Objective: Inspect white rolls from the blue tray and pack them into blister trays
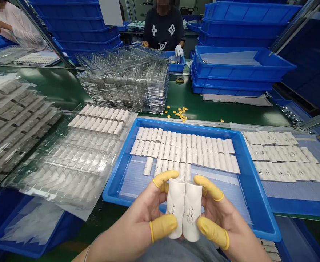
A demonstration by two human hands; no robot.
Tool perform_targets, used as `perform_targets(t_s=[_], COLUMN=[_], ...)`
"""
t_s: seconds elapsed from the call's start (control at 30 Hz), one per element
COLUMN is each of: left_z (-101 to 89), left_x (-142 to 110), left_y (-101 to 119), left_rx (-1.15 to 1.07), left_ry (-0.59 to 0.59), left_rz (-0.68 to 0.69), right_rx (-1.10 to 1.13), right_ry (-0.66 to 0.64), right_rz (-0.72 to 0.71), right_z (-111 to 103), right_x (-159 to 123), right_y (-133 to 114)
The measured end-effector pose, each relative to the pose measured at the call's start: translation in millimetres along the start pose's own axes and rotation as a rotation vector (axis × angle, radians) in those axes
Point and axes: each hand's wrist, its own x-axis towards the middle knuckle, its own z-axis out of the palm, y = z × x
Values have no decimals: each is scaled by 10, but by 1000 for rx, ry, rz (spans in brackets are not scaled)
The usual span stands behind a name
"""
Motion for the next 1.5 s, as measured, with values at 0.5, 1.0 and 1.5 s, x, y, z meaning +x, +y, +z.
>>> perform_targets(t_s=[0.5,1.0,1.5], left_z=[-80,-60,-28], left_x=[27,18,61], left_y=[-77,-21,-64], left_rx=[35,34,-10], left_ry=[109,102,73], left_rz=[43,55,81], right_rx=[-76,-11,-55], right_ry=[48,101,77], right_rz=[-43,-15,-49], right_z=[-52,-81,-66], right_x=[-26,-32,-15], right_y=[19,33,39])
